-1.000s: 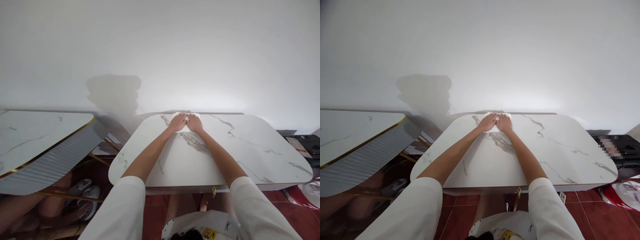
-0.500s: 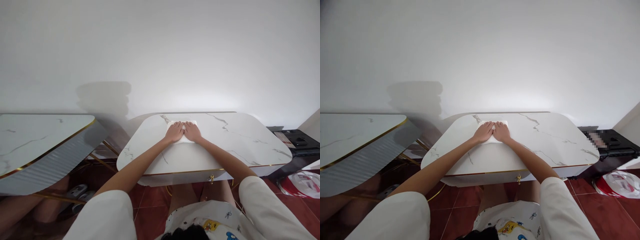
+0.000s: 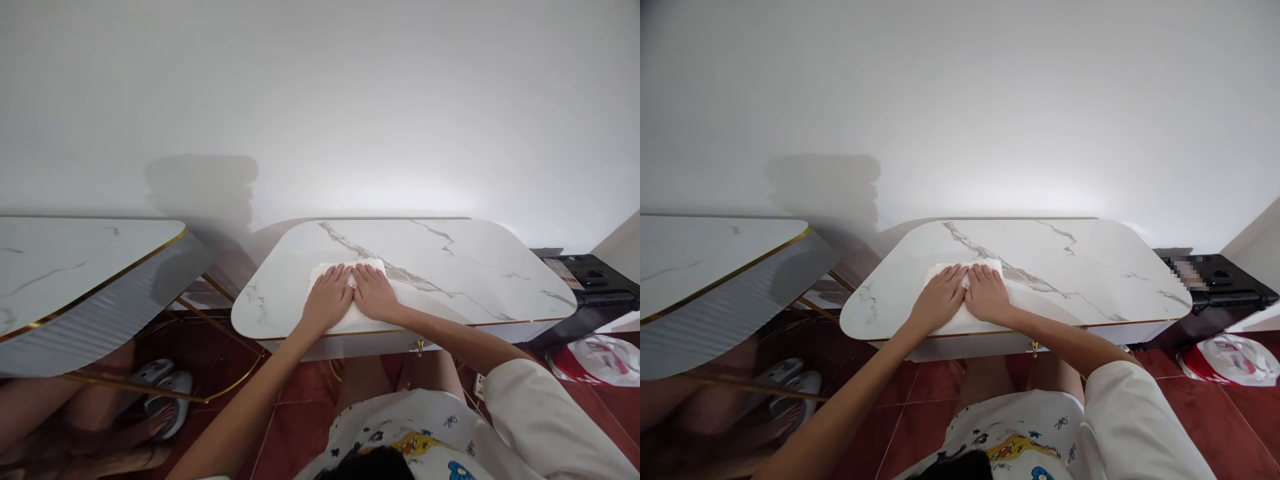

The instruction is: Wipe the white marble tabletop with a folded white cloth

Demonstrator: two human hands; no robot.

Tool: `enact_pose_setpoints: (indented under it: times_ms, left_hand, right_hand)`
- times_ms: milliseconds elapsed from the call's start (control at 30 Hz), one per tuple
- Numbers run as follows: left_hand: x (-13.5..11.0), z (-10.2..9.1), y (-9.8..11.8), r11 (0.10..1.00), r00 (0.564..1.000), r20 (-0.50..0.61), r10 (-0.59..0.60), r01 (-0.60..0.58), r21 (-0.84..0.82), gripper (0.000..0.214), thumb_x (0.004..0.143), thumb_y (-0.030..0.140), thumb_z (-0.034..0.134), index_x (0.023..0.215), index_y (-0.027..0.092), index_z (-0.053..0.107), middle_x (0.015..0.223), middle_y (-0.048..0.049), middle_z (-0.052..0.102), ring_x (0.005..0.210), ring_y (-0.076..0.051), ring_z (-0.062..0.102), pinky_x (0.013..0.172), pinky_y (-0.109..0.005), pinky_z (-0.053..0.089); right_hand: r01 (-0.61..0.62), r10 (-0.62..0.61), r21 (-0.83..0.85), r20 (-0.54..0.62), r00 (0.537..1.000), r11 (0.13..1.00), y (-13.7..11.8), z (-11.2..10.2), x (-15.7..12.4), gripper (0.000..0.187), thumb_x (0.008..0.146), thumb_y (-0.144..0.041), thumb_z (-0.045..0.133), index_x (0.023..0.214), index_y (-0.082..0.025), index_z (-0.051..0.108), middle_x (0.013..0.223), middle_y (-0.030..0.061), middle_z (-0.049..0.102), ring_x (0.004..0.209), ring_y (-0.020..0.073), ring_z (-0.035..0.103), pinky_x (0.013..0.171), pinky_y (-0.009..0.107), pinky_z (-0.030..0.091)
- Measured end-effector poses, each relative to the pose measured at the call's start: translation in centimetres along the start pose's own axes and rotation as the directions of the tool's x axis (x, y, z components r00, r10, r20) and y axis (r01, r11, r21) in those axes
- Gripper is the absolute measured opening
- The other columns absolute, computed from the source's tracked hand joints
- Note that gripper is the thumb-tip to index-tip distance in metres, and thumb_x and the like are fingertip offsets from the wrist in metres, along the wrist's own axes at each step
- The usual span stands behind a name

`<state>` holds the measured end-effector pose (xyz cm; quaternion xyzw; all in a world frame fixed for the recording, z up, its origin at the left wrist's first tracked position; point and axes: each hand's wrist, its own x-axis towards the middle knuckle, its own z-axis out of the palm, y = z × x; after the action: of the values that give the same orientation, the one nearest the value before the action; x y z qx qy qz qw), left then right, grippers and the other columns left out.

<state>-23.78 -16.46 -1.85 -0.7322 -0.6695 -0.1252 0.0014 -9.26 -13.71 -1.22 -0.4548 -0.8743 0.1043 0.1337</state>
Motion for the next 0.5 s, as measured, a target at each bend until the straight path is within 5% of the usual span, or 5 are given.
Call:
enact_pose_setpoints:
  times_ms: [267, 500]
  left_hand:
    - [-2.0, 1.5, 2.6, 1.0, 0.995, -0.1, -0.022, 0.02, -0.02, 0.057, 0.095, 0.035, 0.036, 0.151, 0.026, 0.04, 0.156, -0.0075, 0.044, 0.146, -0.03, 0.037, 0.118, -0.052, 0.032]
    - [0.9, 1.8, 4.6, 0.998, 0.997, -0.064, -0.051, 0.048, -0.044, 0.056, 0.096, 0.033, 0.036, 0.149, 0.019, 0.042, 0.156, -0.0125, 0.042, 0.146, -0.034, 0.035, 0.118, -0.054, 0.029]
  right_hand:
    - [0.078, -0.078, 0.054, 0.01, 0.997, 0.996, 1.9, -0.7, -2.5, 0.058, 0.097, -0.025, 0.032, 0.154, -0.015, 0.038, 0.161, 0.0087, 0.036, 0.15, 0.0226, 0.03, 0.122, 0.045, 0.024]
    - [0.145, -0.145, 0.008, 0.03, 0.989, 0.989, 5.4, -1.7, -0.6, 0.059, 0.095, -0.022, 0.033, 0.152, -0.009, 0.04, 0.159, 0.0124, 0.039, 0.148, 0.0251, 0.032, 0.121, 0.044, 0.025]
